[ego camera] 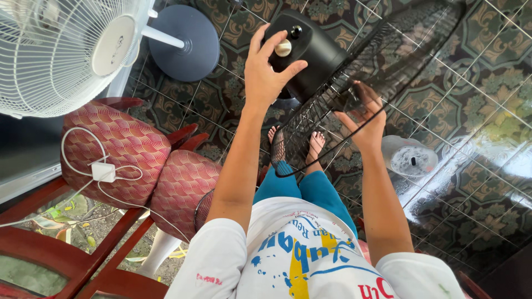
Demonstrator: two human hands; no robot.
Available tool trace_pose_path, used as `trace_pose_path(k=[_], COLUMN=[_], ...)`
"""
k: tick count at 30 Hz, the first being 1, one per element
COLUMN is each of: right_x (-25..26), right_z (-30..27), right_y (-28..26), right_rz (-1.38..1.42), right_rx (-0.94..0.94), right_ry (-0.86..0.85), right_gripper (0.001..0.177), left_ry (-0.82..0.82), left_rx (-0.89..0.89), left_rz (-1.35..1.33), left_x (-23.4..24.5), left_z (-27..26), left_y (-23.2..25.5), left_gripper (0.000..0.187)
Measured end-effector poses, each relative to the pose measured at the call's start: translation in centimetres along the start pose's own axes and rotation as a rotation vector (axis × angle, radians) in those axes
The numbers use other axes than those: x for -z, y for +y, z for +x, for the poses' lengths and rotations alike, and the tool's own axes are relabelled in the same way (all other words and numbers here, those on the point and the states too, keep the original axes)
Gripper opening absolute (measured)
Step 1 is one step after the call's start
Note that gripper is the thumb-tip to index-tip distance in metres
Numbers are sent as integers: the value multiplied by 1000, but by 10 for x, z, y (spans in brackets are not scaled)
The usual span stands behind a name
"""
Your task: The person disassembles a black standing electric fan by removing the front grille, fan blades, and central cap. They then reassemble the fan by placing the blades back, securing the cap, and reattaching the front grille.
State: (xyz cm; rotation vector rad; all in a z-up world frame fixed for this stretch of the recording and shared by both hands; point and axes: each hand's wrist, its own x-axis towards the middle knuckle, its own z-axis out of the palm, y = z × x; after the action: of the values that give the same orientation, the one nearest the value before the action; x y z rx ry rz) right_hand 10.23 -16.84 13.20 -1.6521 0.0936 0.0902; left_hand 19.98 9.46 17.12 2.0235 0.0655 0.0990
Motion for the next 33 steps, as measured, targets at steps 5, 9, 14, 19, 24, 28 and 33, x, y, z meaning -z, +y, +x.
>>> trace_pose_path(k=[5,9,14,19,24,28,33], right_x=[-3,-3,-9,-13,-7,2,7], right_z=[-2,-1,-4,-6,-7,3,14], right_y=[4,16,14,2,5,21,33], right_rz=[46,187,120,36,-176,-187,-50], right_rx=[-60,16,-74,17,133,246,233], right_ry=[11,-12,39,58,58,54,-10], right_gripper=[75,74,75,85,72,79,82], left_ry=[5,7,11,25,0,-33,-35], left_rx=[-21,-41,-56,-86,-79,-87,-66], left_rz=[-42,-8,-24,-38,8,128,161], left_x=[3,1,0,2,6,12,13], left_z=[0,1,0,-4,-2,5,6], left_y=[-1,0,-1,-8,-17,-24,-22], left_gripper=[71,71,71,76,81,78,76])
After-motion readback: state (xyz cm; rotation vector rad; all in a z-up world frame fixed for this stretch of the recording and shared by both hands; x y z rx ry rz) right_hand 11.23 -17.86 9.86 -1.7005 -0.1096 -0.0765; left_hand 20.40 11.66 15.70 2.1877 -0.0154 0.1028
